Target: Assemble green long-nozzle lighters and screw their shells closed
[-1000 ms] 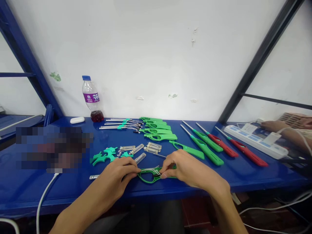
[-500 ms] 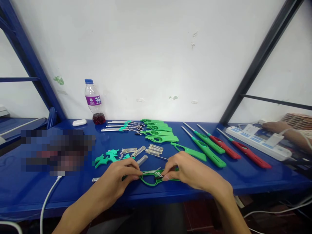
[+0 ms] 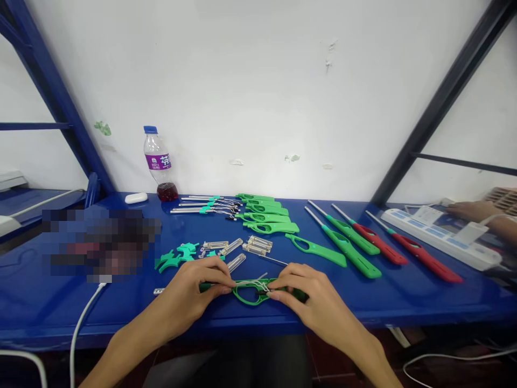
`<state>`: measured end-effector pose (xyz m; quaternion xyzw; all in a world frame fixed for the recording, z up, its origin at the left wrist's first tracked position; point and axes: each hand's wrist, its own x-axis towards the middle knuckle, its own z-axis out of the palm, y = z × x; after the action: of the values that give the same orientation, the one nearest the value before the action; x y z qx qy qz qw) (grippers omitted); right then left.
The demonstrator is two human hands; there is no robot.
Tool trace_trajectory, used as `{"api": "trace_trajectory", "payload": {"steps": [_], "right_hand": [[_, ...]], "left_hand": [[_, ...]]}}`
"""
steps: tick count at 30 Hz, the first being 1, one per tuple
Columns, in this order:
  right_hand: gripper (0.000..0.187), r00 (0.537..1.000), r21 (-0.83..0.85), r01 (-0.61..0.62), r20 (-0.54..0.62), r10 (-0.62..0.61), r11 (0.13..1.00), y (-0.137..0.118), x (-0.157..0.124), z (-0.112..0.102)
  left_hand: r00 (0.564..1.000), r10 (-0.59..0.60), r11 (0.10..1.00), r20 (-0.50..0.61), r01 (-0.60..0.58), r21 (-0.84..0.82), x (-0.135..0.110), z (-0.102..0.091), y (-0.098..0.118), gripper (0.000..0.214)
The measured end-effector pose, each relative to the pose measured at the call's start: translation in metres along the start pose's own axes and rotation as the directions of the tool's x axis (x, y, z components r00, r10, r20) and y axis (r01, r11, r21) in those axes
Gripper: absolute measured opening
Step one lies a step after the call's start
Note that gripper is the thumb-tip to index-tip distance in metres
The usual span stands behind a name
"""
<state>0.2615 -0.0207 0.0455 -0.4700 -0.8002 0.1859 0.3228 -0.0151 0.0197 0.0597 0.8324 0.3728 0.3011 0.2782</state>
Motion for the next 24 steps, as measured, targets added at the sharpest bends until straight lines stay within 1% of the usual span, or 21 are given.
{"api": "trace_trajectory", "payload": {"steps": [4,8,15,20,24], "right_hand": [[0.009,1.0,0.005,0.01,-0.016,-0.01,1.0,-0.0005,-0.0002,-0.0005],[0.008,1.0,-0.033,0.011,-0.021,-0.012,0.999,-0.0003,-0.0025,0.0001],[0.015,0.99,-0.135,0.128,-0.04,-0.135,0.983,0.0016,-0.0067,0.005],[0.016,0.982,-0.221,0.167,-0.05,-0.182,0.961,0.001,-0.0066,0.007],[0.018,0.977,-0.226,0.183,-0.065,-0.202,0.957,0.0017,-0.0065,0.0082]], "left_hand": [[1.0,0.023,1.0,-0.008,-0.023,0.013,0.0007,-0.0006,-0.0005,0.021],[0.998,0.057,0.998,-0.023,-0.056,0.035,0.0003,-0.0009,-0.0033,0.02],[0.995,0.104,0.993,-0.003,-0.104,0.047,-0.0007,0.0006,-0.0087,0.023],[0.988,0.153,0.987,-0.033,-0.151,0.06,-0.0014,0.0026,-0.0082,0.024],[0.988,0.154,0.985,-0.025,-0.151,0.087,-0.001,0.0019,-0.005,0.024]]}}
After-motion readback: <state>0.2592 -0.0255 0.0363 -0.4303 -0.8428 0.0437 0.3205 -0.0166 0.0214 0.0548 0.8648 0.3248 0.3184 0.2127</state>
